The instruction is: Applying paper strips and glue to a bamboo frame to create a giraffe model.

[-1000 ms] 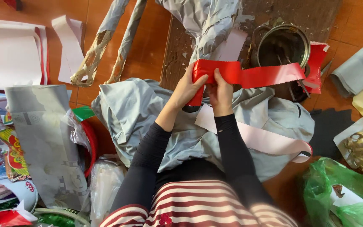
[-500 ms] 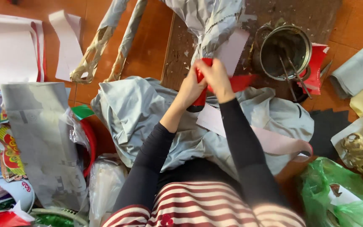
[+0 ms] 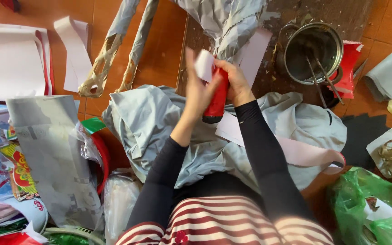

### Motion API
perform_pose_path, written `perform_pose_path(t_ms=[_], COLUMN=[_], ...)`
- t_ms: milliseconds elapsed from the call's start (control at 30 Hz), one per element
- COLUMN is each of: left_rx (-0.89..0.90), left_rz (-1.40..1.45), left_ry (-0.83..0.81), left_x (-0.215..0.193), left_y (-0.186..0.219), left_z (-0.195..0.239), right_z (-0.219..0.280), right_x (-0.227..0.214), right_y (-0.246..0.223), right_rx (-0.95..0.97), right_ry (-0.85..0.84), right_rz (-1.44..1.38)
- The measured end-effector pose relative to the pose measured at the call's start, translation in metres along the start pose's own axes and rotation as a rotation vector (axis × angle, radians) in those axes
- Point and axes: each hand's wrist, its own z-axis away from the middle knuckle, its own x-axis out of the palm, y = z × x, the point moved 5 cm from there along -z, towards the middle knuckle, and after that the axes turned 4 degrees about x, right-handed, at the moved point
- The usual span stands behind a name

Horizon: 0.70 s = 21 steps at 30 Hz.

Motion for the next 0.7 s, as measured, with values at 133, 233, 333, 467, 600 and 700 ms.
perform_pose_path(t_ms=[133, 233, 333, 467, 600, 700], left_rx=[0.321, 0.604, 0.699, 0.385, 0.457, 0.236], left_rz=[0.004, -0.227, -0.397, -0.708, -0.310, -0.343], left_ry=[0.322, 0.266, -0.108, -0.459, -0.094, -0.027], left_x=[-0.038, -0.004, 0.063, 0.106, 0.062, 0.037], left_y=[0.066, 0.085, 0.113, 0.090, 0.023, 0.002], left_z=[-0.038, -0.060, -0.039, -0.025, -0.018, -0.021], right_z=[0.035, 0.104, 0.075, 0.040, 0.023, 0.030], right_x=[0.036, 0.075, 0.022, -0.049, -0.060, -0.034], right_y=[-0.016, -0.031, -0.002, 0.022, 0.017, 0.009], right_rx=[-0.090, -1.159, -1.176, -1.127, -0.627, -0.477], right_ry=[0.162, 0.157, 0.518, 0.482, 0.205, 0.227], right_rz=[0.298, 0.920, 1.485, 1.134, -0.036, -0.410])
